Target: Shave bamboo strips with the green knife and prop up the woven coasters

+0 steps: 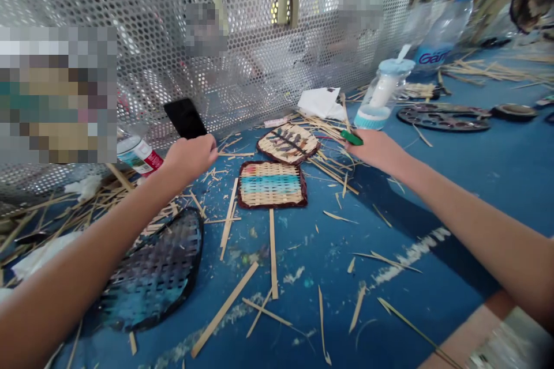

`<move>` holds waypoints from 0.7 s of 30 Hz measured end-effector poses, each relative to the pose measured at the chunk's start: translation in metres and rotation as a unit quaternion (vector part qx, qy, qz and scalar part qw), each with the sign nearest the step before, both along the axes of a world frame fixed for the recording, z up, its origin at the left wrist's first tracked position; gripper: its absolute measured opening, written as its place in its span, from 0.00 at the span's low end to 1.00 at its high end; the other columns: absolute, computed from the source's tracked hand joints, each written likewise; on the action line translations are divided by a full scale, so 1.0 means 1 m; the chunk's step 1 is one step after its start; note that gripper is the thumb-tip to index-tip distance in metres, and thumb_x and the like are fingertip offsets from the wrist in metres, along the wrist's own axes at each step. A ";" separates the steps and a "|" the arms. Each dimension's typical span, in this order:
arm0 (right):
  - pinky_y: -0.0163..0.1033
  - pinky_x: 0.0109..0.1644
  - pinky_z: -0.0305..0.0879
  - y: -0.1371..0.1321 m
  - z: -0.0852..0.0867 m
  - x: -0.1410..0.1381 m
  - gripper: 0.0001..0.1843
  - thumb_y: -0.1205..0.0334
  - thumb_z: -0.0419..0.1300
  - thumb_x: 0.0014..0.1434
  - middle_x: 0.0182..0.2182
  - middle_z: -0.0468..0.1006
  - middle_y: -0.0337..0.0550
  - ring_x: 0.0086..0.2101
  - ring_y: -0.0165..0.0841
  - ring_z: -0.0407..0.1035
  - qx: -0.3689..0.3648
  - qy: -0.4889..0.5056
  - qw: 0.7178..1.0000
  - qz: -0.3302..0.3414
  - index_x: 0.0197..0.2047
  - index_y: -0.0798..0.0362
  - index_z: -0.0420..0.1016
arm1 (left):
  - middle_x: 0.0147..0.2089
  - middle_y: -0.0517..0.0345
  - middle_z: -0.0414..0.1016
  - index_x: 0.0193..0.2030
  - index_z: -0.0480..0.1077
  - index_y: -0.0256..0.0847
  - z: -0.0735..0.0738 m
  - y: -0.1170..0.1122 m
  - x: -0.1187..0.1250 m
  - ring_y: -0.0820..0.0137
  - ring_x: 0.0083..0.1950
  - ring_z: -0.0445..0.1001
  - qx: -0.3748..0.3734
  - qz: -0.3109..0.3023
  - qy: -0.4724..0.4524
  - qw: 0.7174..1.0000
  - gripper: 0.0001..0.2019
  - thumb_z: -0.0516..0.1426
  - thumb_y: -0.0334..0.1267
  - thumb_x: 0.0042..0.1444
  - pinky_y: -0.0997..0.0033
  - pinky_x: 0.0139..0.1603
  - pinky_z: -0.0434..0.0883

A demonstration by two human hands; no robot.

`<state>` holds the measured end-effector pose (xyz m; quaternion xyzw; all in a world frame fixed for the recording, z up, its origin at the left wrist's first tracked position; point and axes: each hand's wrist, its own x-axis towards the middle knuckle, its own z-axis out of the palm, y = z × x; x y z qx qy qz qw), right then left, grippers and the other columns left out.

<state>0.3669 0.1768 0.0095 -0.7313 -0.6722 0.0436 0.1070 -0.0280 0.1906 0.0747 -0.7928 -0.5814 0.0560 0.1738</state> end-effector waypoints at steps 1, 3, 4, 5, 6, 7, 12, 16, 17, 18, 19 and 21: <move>0.41 0.32 0.59 0.003 0.000 0.006 0.17 0.51 0.51 0.60 0.40 0.78 0.55 0.37 0.47 0.72 0.004 -0.004 1.000 -0.022 0.44 0.53 0.72 | 0.39 0.39 0.77 0.45 0.72 0.33 0.001 -0.002 -0.003 0.49 0.40 0.77 -0.003 0.014 0.010 1.000 0.14 0.48 0.36 0.62 0.56 0.40 0.69; 0.42 0.32 0.59 0.008 0.000 0.017 0.18 0.52 0.51 0.60 0.42 0.78 0.56 0.38 0.48 0.72 0.013 -0.009 0.998 -0.057 0.46 0.54 0.72 | 0.43 0.38 0.76 0.47 0.72 0.33 -0.002 -0.012 0.001 0.50 0.43 0.77 -0.020 0.006 0.029 0.999 0.14 0.49 0.32 0.60 0.57 0.40 0.70; 0.42 0.33 0.60 0.009 0.000 0.021 0.18 0.52 0.52 0.60 0.42 0.78 0.57 0.39 0.48 0.72 0.019 -0.010 0.997 -0.068 0.46 0.54 0.73 | 0.46 0.39 0.76 0.48 0.71 0.35 -0.006 -0.019 0.007 0.51 0.45 0.77 -0.031 -0.011 0.035 0.999 0.14 0.49 0.32 0.60 0.58 0.42 0.70; 0.42 0.34 0.60 0.011 0.000 0.026 0.18 0.53 0.52 0.60 0.42 0.78 0.57 0.39 0.48 0.72 0.025 -0.011 0.997 -0.074 0.46 0.55 0.73 | 0.48 0.42 0.75 0.49 0.71 0.38 -0.011 -0.027 0.015 0.53 0.47 0.76 -0.044 -0.033 0.038 0.998 0.14 0.49 0.32 0.61 0.60 0.43 0.70; 0.42 0.34 0.60 0.011 0.001 0.029 0.18 0.53 0.53 0.60 0.42 0.78 0.58 0.39 0.47 0.72 0.031 -0.013 0.996 -0.077 0.47 0.55 0.73 | 0.49 0.45 0.74 0.50 0.71 0.40 -0.017 -0.036 0.025 0.56 0.48 0.76 -0.057 -0.055 0.038 0.996 0.13 0.49 0.35 0.62 0.62 0.43 0.71; 0.42 0.35 0.60 0.011 0.001 0.030 0.18 0.54 0.53 0.60 0.42 0.78 0.58 0.39 0.47 0.72 0.038 -0.015 0.996 -0.077 0.47 0.55 0.73 | 0.50 0.47 0.74 0.51 0.70 0.41 -0.023 -0.044 0.036 0.57 0.48 0.75 -0.067 -0.070 0.035 0.995 0.13 0.49 0.38 0.64 0.63 0.43 0.71; 0.40 0.34 0.61 0.005 0.007 0.018 0.17 0.52 0.52 0.62 0.39 0.79 0.55 0.38 0.45 0.72 0.024 -0.021 1.000 -0.003 0.43 0.54 0.75 | 0.52 0.47 0.72 0.56 0.66 0.36 -0.046 -0.066 0.075 0.62 0.49 0.74 -0.076 -0.071 0.002 0.995 0.17 0.52 0.43 0.65 0.58 0.47 0.74; 0.40 0.35 0.62 0.004 0.010 0.010 0.19 0.48 0.53 0.61 0.39 0.79 0.54 0.38 0.44 0.72 -0.005 -0.023 0.999 0.029 0.43 0.53 0.76 | 0.53 0.49 0.71 0.57 0.66 0.38 -0.052 -0.067 0.077 0.64 0.49 0.74 -0.074 -0.051 -0.027 0.996 0.17 0.54 0.42 0.65 0.57 0.48 0.74; 0.41 0.35 0.63 0.005 0.010 0.012 0.20 0.47 0.53 0.61 0.40 0.79 0.55 0.38 0.45 0.73 -0.005 -0.024 1.000 0.017 0.44 0.53 0.76 | 0.52 0.49 0.72 0.56 0.66 0.38 -0.052 -0.067 0.076 0.65 0.48 0.74 -0.072 -0.045 -0.031 0.996 0.17 0.54 0.42 0.65 0.58 0.47 0.75; 0.42 0.35 0.63 0.006 0.009 0.016 0.20 0.48 0.53 0.61 0.40 0.79 0.56 0.39 0.46 0.73 -0.007 -0.026 1.000 0.003 0.44 0.54 0.76 | 0.51 0.50 0.72 0.55 0.67 0.37 -0.053 -0.066 0.074 0.65 0.47 0.74 -0.071 -0.039 -0.032 0.996 0.16 0.54 0.43 0.64 0.59 0.46 0.75; 0.43 0.36 0.64 0.007 0.008 0.022 0.20 0.48 0.54 0.60 0.41 0.78 0.58 0.40 0.47 0.73 -0.011 -0.028 0.999 -0.013 0.44 0.54 0.76 | 0.50 0.50 0.73 0.54 0.67 0.37 -0.053 -0.066 0.072 0.66 0.46 0.75 -0.067 -0.031 -0.031 0.997 0.16 0.54 0.43 0.64 0.59 0.45 0.75; 0.45 0.38 0.64 0.009 0.005 0.034 0.21 0.49 0.54 0.60 0.42 0.78 0.61 0.41 0.50 0.72 -0.018 -0.030 0.999 -0.039 0.44 0.56 0.77 | 0.49 0.50 0.73 0.53 0.68 0.37 -0.052 -0.066 0.070 0.66 0.45 0.75 -0.059 -0.017 -0.025 0.998 0.16 0.54 0.43 0.64 0.60 0.44 0.75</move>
